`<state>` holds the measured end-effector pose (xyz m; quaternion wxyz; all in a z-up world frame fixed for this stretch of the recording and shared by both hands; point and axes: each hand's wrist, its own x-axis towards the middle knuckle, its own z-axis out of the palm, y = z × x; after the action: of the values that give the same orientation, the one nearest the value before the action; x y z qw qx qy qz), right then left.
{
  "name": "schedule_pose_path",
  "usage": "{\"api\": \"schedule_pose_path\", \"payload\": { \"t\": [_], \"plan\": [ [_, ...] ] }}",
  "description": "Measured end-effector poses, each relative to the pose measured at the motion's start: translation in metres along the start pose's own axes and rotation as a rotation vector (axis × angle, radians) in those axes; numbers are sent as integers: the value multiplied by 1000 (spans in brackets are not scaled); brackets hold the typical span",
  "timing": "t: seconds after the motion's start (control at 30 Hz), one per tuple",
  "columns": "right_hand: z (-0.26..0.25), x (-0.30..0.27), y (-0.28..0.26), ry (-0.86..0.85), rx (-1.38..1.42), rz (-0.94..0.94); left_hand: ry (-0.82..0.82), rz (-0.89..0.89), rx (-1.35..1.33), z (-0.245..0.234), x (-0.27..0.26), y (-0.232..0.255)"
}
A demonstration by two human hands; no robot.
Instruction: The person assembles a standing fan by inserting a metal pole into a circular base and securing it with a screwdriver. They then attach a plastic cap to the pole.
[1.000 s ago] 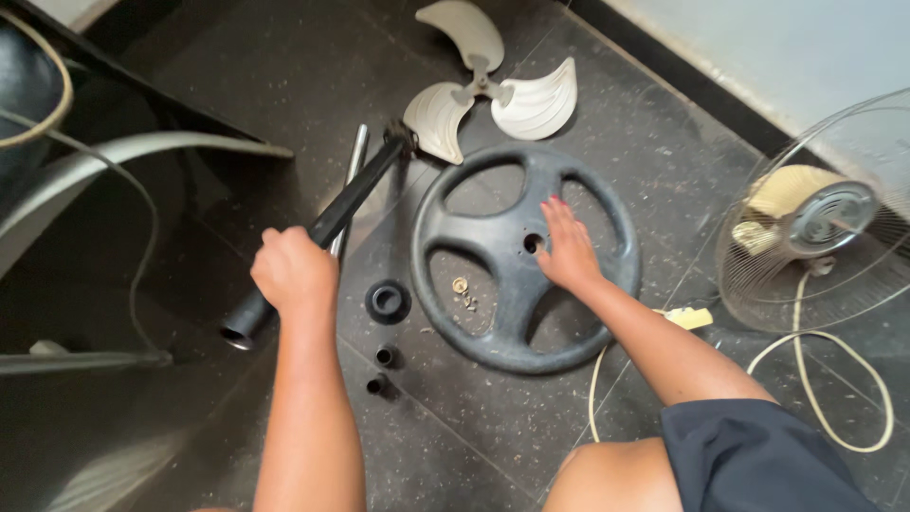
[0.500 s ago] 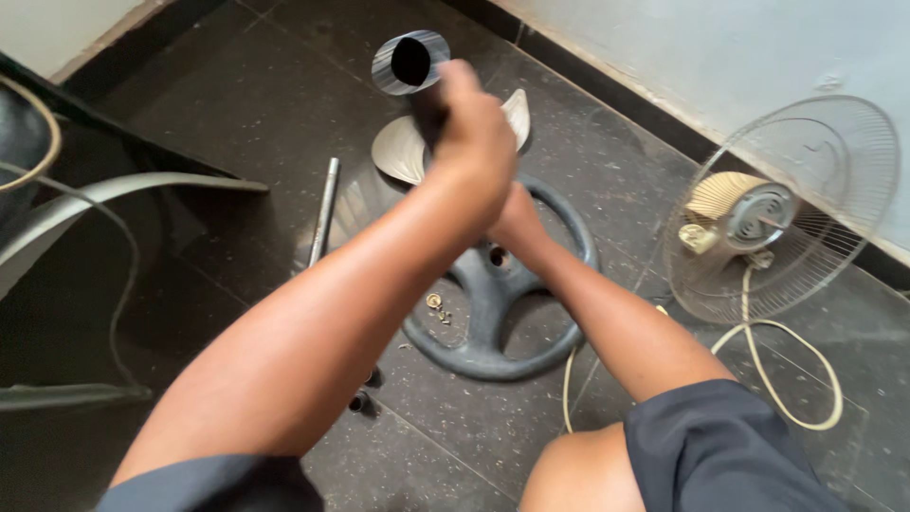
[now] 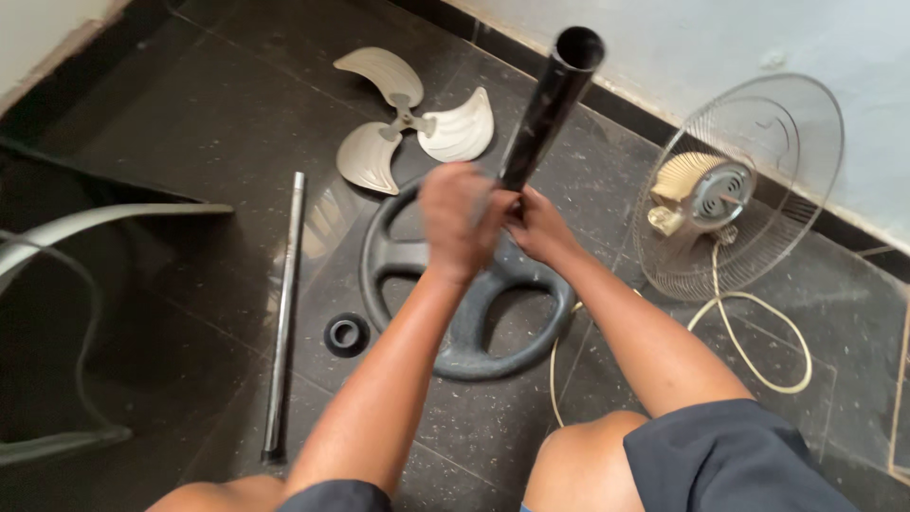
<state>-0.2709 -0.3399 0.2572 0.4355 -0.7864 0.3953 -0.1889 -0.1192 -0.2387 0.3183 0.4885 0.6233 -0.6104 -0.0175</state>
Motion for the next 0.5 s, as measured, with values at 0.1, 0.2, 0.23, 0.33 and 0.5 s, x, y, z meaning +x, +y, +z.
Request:
{"api": "schedule_pose_path", "payload": {
  "t": [0.1, 0.2, 0.23, 0.33, 0.5],
  "plan": [
    [0, -2, -3, 35, 35, -95, 140, -311, -210, 44, -53, -53],
    [-1, -1, -3, -1, 158, -150, -213, -451, -413, 80, -92, -90],
    [-1, -1, -2, 3, 153, -152, -230, -421, -437, 86, -96, -101],
    [-1, -3, 0, -1, 129, -158, -292, -349, -461, 86, -93, -124],
    [-3, -4, -9, -70, 176, -187, -441, -420, -414, 61, -62, -120]
  ]
}}
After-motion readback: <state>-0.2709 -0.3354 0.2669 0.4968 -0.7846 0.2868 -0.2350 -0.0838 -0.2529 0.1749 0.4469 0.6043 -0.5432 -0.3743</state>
